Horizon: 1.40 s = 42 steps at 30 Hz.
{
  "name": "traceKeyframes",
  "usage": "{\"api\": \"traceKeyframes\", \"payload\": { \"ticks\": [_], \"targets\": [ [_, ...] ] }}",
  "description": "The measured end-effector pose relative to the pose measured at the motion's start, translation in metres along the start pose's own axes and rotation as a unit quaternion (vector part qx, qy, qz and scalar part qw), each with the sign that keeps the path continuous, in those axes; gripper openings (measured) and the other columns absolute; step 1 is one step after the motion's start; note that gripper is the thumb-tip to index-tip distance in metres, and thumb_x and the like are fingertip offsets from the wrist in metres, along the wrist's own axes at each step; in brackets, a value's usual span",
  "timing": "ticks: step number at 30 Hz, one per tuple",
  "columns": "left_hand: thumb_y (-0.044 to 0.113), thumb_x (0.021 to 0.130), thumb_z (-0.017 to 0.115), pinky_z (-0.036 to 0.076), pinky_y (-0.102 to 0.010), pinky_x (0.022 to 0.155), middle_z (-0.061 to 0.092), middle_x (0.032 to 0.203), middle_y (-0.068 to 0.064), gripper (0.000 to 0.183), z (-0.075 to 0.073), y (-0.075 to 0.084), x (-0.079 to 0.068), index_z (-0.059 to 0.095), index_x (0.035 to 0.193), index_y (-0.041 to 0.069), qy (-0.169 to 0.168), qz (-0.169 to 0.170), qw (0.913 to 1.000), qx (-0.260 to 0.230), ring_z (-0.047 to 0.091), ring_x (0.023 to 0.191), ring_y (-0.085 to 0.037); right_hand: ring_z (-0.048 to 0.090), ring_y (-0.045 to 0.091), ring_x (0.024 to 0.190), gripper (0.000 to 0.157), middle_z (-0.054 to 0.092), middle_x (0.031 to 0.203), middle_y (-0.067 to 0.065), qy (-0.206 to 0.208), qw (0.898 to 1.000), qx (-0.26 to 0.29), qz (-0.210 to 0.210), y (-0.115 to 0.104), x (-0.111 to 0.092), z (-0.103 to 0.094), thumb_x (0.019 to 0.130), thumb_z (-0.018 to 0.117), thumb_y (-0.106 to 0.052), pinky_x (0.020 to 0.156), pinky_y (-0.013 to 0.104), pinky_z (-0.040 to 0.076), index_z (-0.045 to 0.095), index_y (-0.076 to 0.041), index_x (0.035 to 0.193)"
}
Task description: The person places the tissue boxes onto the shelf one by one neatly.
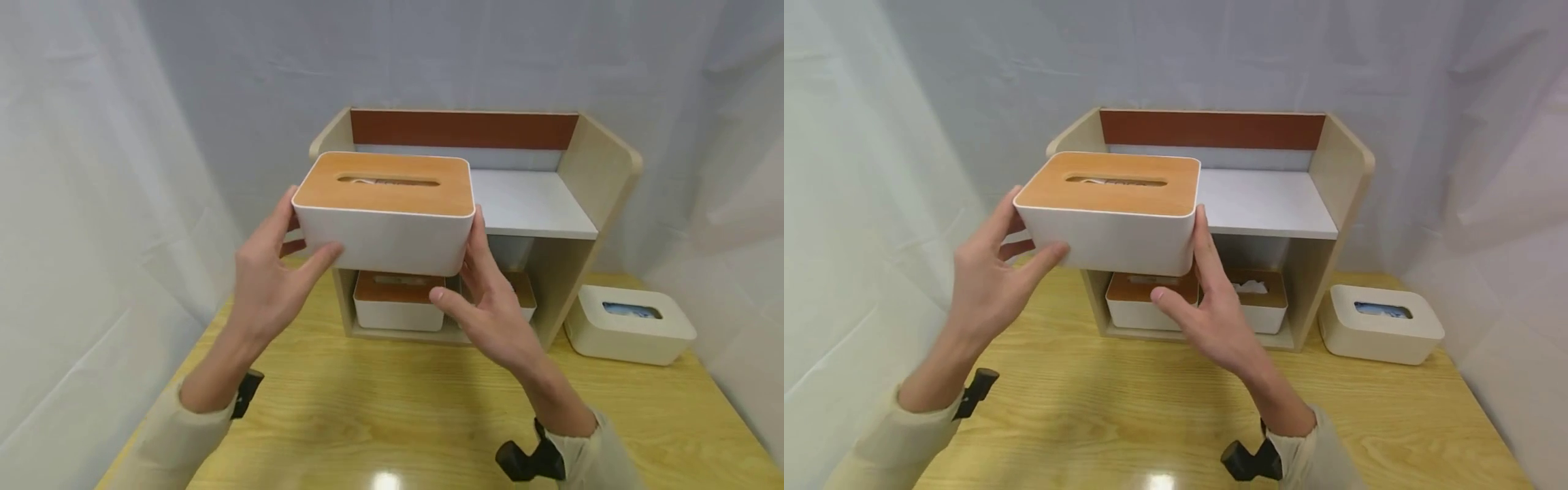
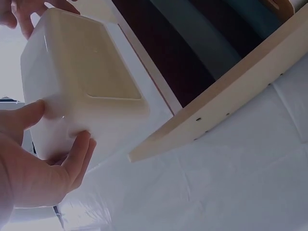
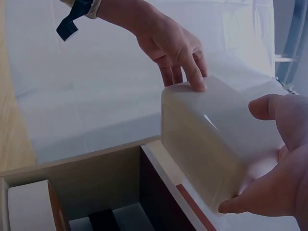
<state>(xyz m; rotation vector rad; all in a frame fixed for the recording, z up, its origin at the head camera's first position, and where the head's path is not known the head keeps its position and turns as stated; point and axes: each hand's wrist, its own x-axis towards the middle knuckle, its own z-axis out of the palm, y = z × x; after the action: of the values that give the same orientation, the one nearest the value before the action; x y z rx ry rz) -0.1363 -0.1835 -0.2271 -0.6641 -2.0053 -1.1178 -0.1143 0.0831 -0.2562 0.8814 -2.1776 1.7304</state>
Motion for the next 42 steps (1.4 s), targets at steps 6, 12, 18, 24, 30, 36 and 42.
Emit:
{"api": "traceKeyframes", "payload": {
  "ticks": [6, 12, 18, 24, 30, 36, 42],
  "targets": [
    [0.006, 0.084, 0.079, 0.059, -0.038, 0.083, 0.062, 0.132, -0.009, 0.07, 0.013, -0.013, 0.011, 0.048, 0.147, 0.008, -0.029, -0.025, 0.9988, -0.029, 0.063, 0.111, -0.023, 0.008, 0.004, 0.15, 0.099, -0.003, 0.164, -0.019, 0.007, 1.0, -0.015, 0.025, 0.006, 0.009, -0.011, 0.096, 0.062, -0.003, 0.122, 0.043, 0.016, -0.009, -0.033, 0.158],
    [0.002, 0.087, 0.072, 0.059, -0.042, 0.083, 0.06, 0.133, -0.014, 0.069, 0.02, -0.024, 0.023, 0.042, 0.149, 0.004, -0.059, -0.036, 0.9974, -0.019, 0.062, 0.111, -0.028, 0.013, 0.008, 0.15, 0.096, 0.0, 0.164, -0.018, -0.004, 1.0, 0.006, 0.028, 0.016, 0.024, -0.019, 0.097, 0.06, -0.005, 0.12, 0.045, 0.022, -0.008, -0.04, 0.156],
    [-0.001, 0.089, 0.067, 0.057, -0.044, 0.088, 0.053, 0.138, -0.017, 0.07, 0.026, -0.031, 0.031, 0.035, 0.152, 0.004, -0.097, -0.05, 0.9939, -0.018, 0.057, 0.118, -0.03, 0.017, 0.011, 0.15, 0.094, 0.001, 0.164, -0.019, -0.005, 0.999, 0.014, 0.05, 0.022, 0.037, -0.027, 0.098, 0.059, -0.007, 0.117, 0.046, 0.029, -0.008, -0.04, 0.156],
    [0.006, 0.092, 0.065, 0.049, -0.049, 0.101, 0.041, 0.15, -0.014, 0.078, 0.027, -0.033, 0.039, 0.021, 0.157, 0.007, -0.149, -0.065, 0.9863, -0.03, 0.048, 0.131, -0.031, 0.014, 0.012, 0.151, 0.094, -0.003, 0.163, -0.02, -0.012, 0.998, 0.008, 0.054, 0.021, 0.048, -0.031, 0.099, 0.057, -0.004, 0.117, 0.043, 0.029, -0.01, -0.032, 0.158],
    [0.01, 0.094, 0.062, 0.04, -0.049, 0.11, 0.028, 0.158, -0.01, 0.085, 0.032, -0.03, 0.043, 0.008, 0.159, 0.011, -0.181, -0.089, 0.979, -0.032, 0.036, 0.142, -0.025, 0.02, 0.016, 0.15, 0.092, 0.004, 0.164, -0.018, 0.004, 0.997, -0.011, 0.081, 0.025, 0.065, -0.035, 0.098, 0.057, -0.008, 0.116, 0.041, 0.031, -0.007, -0.036, 0.158],
    [0.013, 0.096, 0.059, 0.036, -0.045, 0.114, 0.0, 0.166, -0.013, 0.094, 0.043, -0.032, 0.042, -0.013, 0.157, 0.005, -0.2, -0.132, 0.9708, -0.013, 0.018, 0.15, -0.024, 0.025, 0.015, 0.148, 0.089, 0.008, 0.165, -0.012, 0.005, 0.996, -0.036, 0.084, 0.031, 0.07, -0.039, 0.099, 0.057, -0.01, 0.117, 0.042, 0.031, -0.005, -0.034, 0.158],
    [0.013, 0.094, 0.059, 0.022, -0.043, 0.12, -0.004, 0.166, -0.016, 0.095, 0.051, -0.034, 0.05, -0.013, 0.156, 0.001, -0.197, -0.163, 0.9664, 0.025, 0.01, 0.151, -0.027, 0.026, 0.019, 0.148, 0.086, 0.011, 0.165, -0.009, 0.009, 0.994, -0.041, 0.097, 0.033, 0.077, -0.041, 0.099, 0.056, -0.009, 0.115, 0.044, 0.033, -0.001, -0.034, 0.159]
  ]
}}
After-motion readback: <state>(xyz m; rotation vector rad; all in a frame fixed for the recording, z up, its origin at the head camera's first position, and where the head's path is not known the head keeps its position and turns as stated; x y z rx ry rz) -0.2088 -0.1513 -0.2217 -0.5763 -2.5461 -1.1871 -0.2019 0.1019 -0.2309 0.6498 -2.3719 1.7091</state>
